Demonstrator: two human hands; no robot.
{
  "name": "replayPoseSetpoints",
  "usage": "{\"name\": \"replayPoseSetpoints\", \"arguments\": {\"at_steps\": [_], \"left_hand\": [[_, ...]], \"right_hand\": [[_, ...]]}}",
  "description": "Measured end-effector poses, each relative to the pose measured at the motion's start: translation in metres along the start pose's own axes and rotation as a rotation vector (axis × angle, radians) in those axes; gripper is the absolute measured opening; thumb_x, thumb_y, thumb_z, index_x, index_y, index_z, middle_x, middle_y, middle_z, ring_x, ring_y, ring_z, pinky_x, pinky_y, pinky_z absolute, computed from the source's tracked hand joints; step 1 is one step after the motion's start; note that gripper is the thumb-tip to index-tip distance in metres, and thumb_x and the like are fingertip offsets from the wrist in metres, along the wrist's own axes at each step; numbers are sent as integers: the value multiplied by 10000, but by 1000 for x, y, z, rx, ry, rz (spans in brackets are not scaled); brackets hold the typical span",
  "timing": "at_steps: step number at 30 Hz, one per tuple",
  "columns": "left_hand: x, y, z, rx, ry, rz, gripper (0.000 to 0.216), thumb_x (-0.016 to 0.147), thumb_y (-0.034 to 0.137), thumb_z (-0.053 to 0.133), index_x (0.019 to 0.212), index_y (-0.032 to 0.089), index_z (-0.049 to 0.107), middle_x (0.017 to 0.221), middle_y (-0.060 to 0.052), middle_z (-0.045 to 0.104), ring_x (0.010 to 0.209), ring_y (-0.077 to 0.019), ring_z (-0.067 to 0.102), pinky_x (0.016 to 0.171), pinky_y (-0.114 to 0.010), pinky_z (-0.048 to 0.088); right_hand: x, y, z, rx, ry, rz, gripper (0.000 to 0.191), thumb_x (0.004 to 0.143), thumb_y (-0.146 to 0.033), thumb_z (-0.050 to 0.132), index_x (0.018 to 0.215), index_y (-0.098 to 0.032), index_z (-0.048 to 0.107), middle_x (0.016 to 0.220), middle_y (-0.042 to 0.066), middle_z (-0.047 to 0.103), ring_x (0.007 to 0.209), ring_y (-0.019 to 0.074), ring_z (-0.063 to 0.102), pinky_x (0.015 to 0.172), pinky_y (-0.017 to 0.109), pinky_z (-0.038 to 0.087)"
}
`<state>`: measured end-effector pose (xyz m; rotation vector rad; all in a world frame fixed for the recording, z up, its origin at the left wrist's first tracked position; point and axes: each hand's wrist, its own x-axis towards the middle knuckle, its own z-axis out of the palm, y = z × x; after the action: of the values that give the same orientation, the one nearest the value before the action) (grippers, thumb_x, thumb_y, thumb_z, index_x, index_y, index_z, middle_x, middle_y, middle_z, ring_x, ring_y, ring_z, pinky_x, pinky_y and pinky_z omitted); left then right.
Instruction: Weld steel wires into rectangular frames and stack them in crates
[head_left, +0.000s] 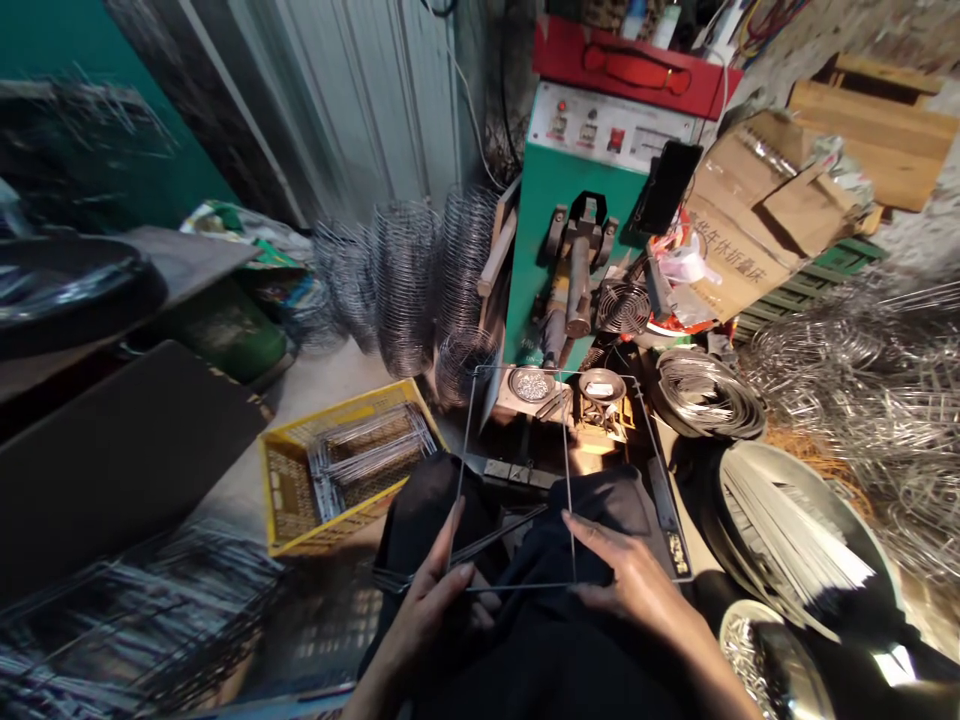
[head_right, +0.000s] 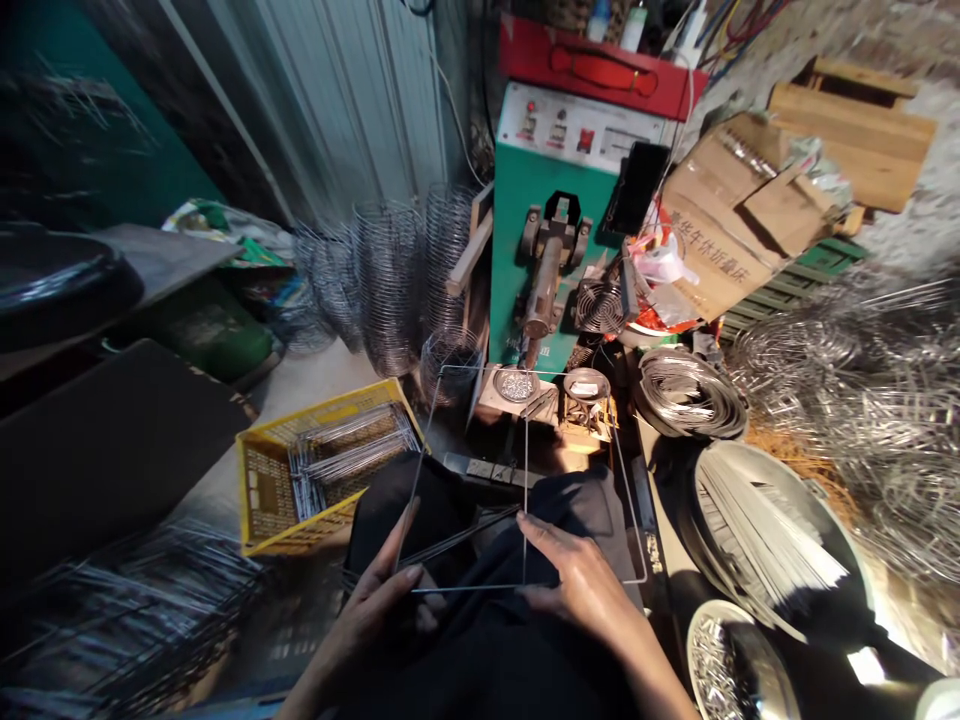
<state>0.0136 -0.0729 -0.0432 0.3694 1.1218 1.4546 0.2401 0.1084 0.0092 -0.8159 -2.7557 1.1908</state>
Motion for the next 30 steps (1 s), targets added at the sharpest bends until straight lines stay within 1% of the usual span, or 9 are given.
{"name": "replayPoseSetpoints", "arguments": {"at_steps": [6, 11, 14, 17, 19, 21, 23, 26, 30], "left_hand": [[1, 4, 3, -75, 34, 3, 1015, 872, 386, 683, 1587, 245, -24, 669, -57, 736, 507, -196, 667, 472, -225, 485], [0, 10, 5, -28, 60, -20, 988, 890, 381, 653, 1587, 246, -34, 678, -67, 737, 519, -201, 671, 486, -236, 497], [0, 9, 5, -39, 53, -20, 987, 903, 364, 634, 1580, 236, -73, 671, -58, 726, 508, -193, 659, 491, -244, 498], [1, 8, 3, -49, 61, -15, 980, 908, 338, 628, 1578, 246, -81, 666, -41, 715, 518, -186, 657, 503, -245, 503], [8, 11, 2, -53, 52, -7, 986, 898, 330, 641, 1581, 266, -66, 675, -37, 719, 528, -190, 661, 497, -244, 502], [23, 19, 0, -46, 8, 15, 1012, 880, 311, 657, 1582, 262, -70, 682, -41, 728, 528, -199, 667, 493, -251, 505], [48, 32, -1, -27, -45, 67, 1020, 872, 274, 657, 1584, 233, -72, 695, -49, 737, 552, -205, 683, 531, -272, 529], [97, 57, 0, -19, -112, 170, 980, 874, 225, 633, 1592, 193, -34, 727, -54, 748, 614, -207, 709, 613, -300, 554], [166, 87, -2, -54, -153, 255, 947, 875, 162, 601, 1592, 180, -17, 681, -29, 737, 577, -186, 704, 586, -273, 537]], "right_hand": [[4, 1, -1, 22, 13, -14, 815, 776, -213, 782, 1505, -264, 421, 1503, 67, 458, 1359, 282, 477, 1158, 438, 391], [6, 4, 0, 27, 13, -33, 838, 773, -203, 778, 1518, -275, 400, 1513, 55, 448, 1356, 280, 480, 1154, 422, 401], [5, 5, 3, 32, 17, -30, 826, 782, -209, 775, 1515, -283, 403, 1510, 54, 450, 1351, 278, 487, 1148, 427, 407], [3, 7, 8, 44, 53, -41, 794, 798, -236, 777, 1505, -290, 419, 1497, 55, 470, 1339, 271, 502, 1145, 425, 414], [7, 10, 10, 45, 102, -52, 773, 813, -247, 769, 1502, -296, 423, 1490, 45, 483, 1336, 260, 508, 1146, 417, 414], [18, 14, 7, 36, 153, -68, 759, 823, -269, 764, 1502, -289, 427, 1482, 45, 496, 1335, 254, 511, 1150, 415, 408], [38, 21, -4, 17, 201, -91, 763, 817, -313, 777, 1499, -264, 438, 1468, 60, 516, 1328, 258, 520, 1152, 420, 401], [80, 31, -32, -65, 270, -107, 799, 802, -401, 794, 1498, -225, 444, 1424, 92, 563, 1297, 276, 549, 1126, 427, 420], [134, 46, -76, -242, 378, -97, 804, 797, -487, 783, 1479, -196, 471, 1356, 130, 619, 1233, 322, 596, 1048, 450, 472]]}}
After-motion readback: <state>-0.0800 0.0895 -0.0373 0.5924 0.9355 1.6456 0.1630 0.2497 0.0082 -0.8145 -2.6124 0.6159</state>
